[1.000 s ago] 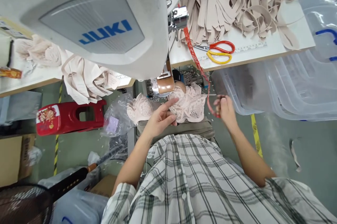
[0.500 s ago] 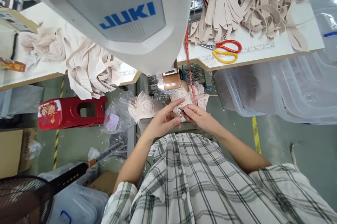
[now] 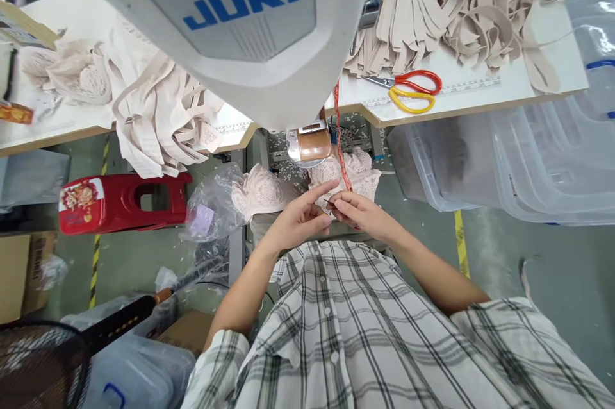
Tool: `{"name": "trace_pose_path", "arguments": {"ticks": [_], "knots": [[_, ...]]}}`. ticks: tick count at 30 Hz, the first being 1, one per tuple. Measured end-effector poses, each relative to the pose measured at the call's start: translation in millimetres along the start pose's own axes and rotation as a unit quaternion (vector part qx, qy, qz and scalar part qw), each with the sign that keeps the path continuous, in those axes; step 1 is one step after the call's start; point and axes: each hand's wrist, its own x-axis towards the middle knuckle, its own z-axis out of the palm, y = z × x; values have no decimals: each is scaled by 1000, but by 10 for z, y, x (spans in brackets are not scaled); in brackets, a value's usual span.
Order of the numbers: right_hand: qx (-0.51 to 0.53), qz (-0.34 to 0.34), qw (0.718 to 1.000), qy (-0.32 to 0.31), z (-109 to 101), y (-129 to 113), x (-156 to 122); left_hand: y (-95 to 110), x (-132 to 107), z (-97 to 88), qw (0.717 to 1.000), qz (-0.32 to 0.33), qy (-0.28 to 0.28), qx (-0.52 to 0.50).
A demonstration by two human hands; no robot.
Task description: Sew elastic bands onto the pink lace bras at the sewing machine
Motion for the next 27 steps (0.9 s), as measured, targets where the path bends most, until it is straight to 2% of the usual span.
{"name": "trace_pose_path", "arguments": {"ticks": [3, 7, 9, 16, 27], "knots": [[3, -10, 1000, 10, 8, -17, 15, -24, -3, 0, 1000, 5, -2, 4], [76, 8, 993, 92, -36, 42, 27, -46, -5, -4, 999, 51, 17, -5], [119, 21, 987, 107, -61, 96, 21, -47, -10, -10, 997, 74, 26, -12], [125, 72, 988, 51, 50, 146, -13, -42, -35, -19, 995, 90, 31, -15], [155, 63, 985, 41, 209, 57, 101, -70, -33, -12, 997, 69, 21, -39]]}}
